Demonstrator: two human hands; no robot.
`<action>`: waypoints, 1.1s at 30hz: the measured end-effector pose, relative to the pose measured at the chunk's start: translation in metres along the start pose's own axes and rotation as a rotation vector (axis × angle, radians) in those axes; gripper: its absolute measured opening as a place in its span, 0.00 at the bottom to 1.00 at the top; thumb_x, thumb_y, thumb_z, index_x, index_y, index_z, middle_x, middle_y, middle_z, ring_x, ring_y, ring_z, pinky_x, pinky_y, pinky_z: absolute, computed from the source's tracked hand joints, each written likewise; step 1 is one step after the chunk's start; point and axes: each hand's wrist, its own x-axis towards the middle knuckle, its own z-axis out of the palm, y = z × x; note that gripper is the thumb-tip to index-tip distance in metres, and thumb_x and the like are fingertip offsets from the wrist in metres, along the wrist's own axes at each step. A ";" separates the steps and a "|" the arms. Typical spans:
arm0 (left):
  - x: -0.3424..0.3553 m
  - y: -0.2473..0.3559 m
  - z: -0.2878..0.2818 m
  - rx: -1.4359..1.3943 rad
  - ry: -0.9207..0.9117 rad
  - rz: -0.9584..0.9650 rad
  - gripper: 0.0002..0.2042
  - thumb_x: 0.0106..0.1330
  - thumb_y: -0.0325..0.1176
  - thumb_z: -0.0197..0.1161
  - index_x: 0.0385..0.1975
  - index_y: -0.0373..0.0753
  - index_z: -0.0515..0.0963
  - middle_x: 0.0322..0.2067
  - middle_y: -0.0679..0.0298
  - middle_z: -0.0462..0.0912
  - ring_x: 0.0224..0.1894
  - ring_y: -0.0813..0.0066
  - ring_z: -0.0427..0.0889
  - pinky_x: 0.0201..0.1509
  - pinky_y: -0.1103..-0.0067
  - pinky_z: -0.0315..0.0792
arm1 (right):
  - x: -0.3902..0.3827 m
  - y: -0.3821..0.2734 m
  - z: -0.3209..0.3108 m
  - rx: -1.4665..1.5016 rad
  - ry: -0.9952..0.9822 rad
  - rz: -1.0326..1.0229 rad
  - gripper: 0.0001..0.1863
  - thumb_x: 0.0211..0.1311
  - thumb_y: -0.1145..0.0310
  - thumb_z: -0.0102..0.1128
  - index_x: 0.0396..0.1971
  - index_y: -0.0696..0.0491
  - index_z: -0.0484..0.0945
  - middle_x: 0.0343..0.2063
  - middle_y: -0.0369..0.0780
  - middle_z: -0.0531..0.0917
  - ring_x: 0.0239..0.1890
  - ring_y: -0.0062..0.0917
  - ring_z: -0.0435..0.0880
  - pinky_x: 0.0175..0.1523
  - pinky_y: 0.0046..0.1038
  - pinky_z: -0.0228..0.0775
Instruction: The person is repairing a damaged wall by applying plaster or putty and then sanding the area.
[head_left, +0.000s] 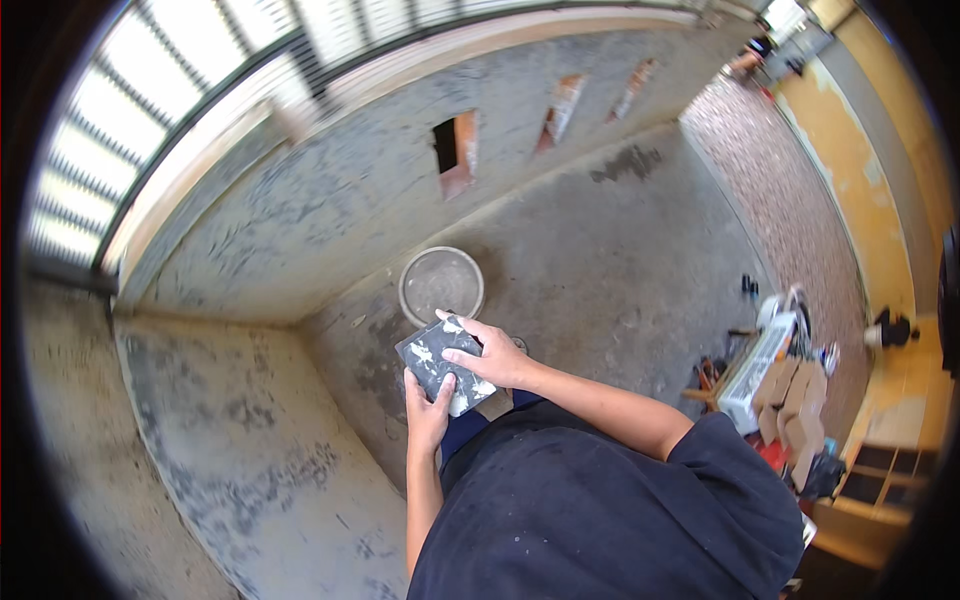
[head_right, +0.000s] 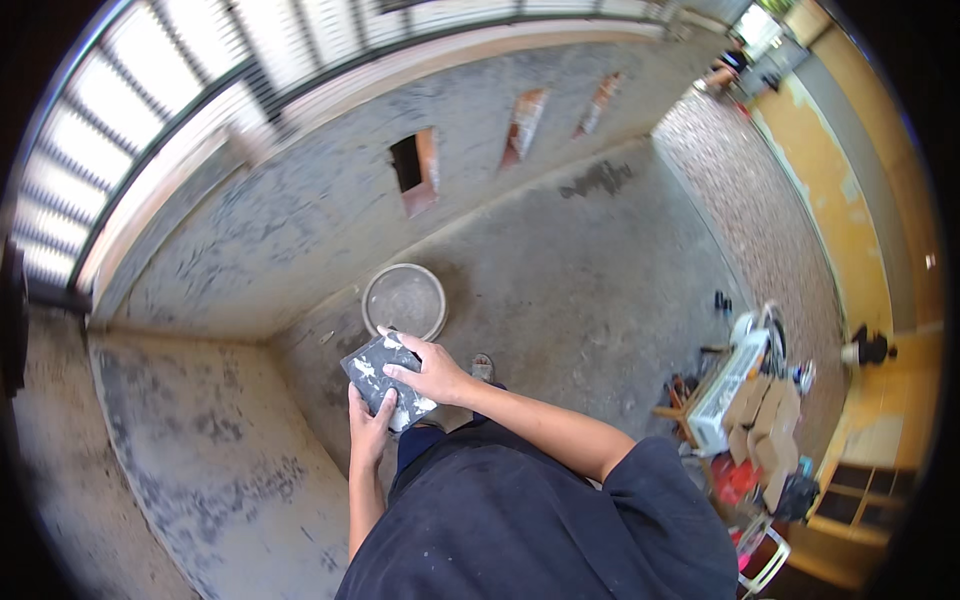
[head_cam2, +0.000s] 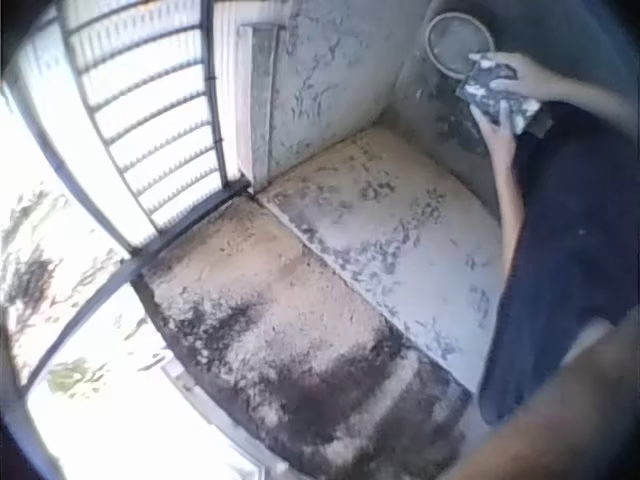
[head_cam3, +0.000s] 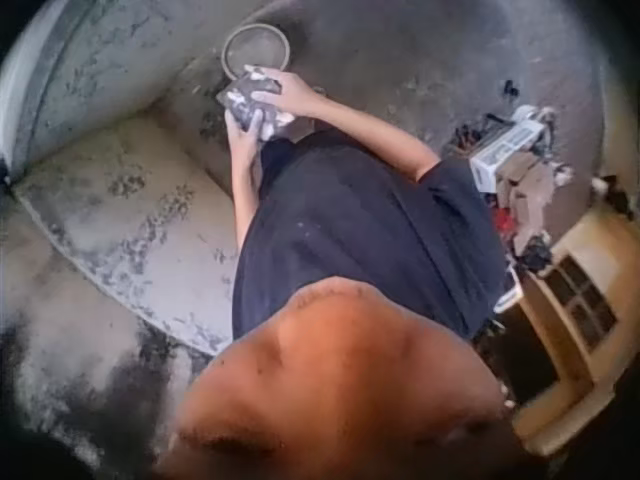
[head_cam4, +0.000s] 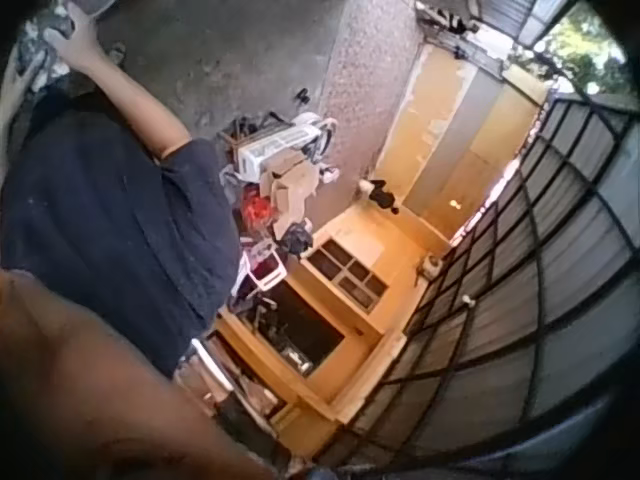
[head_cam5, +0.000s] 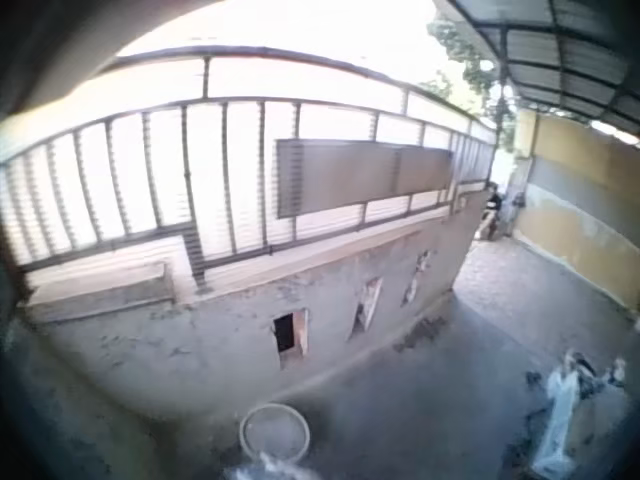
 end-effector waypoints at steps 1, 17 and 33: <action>0.006 0.002 0.008 -0.007 -0.013 -0.019 0.25 0.69 0.25 0.65 0.63 0.35 0.63 0.55 0.60 0.76 0.56 0.73 0.76 0.62 0.75 0.70 | -0.003 -0.002 -0.010 0.015 0.038 -0.016 0.35 0.67 0.68 0.65 0.72 0.53 0.64 0.51 0.42 0.85 0.51 0.19 0.81 0.60 0.26 0.72; 0.072 0.029 0.064 0.155 -0.420 0.026 0.21 0.73 0.30 0.62 0.62 0.31 0.65 0.53 0.58 0.77 0.54 0.74 0.76 0.60 0.76 0.71 | -0.029 0.013 -0.049 0.123 0.515 0.010 0.33 0.66 0.73 0.65 0.70 0.60 0.66 0.58 0.42 0.80 0.57 0.20 0.78 0.64 0.26 0.69; 0.078 0.015 0.032 0.311 -0.640 -0.128 0.25 0.72 0.27 0.63 0.65 0.30 0.64 0.56 0.56 0.76 0.54 0.74 0.77 0.59 0.77 0.72 | -0.056 0.043 0.017 0.053 0.864 0.070 0.39 0.61 0.65 0.70 0.71 0.54 0.64 0.58 0.53 0.79 0.60 0.42 0.80 0.65 0.36 0.70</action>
